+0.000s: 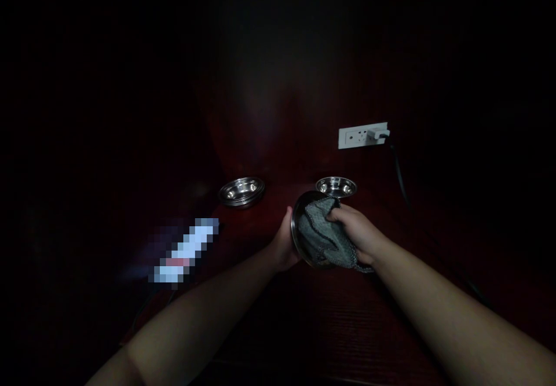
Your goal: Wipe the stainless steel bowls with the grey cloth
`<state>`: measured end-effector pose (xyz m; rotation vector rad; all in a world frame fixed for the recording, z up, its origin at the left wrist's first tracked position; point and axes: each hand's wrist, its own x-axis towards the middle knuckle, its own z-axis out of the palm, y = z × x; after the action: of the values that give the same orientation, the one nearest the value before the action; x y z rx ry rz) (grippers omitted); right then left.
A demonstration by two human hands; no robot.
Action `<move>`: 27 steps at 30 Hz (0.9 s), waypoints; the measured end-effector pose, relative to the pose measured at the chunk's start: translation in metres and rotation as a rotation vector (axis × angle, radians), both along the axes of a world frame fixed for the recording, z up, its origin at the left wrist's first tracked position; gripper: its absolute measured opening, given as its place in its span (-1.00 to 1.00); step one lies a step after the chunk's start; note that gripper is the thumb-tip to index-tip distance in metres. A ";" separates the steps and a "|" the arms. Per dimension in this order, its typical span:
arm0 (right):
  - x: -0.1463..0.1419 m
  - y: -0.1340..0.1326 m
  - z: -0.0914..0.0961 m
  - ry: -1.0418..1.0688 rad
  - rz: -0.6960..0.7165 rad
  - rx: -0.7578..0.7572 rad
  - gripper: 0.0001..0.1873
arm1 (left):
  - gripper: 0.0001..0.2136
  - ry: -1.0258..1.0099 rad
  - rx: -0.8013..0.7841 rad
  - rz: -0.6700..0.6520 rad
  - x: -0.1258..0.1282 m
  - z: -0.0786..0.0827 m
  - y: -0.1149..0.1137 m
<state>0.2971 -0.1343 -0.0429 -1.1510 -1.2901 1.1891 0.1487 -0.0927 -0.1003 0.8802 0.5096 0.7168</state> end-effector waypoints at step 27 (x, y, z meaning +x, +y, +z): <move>-0.008 -0.005 -0.006 -0.384 -0.030 0.284 -0.47 | -0.22 0.082 0.017 -0.002 -0.001 0.005 -0.004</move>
<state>0.2893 -0.1395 -0.0485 -1.2157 -1.6632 0.7508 0.1478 -0.0965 -0.0955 0.9291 0.5762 0.6867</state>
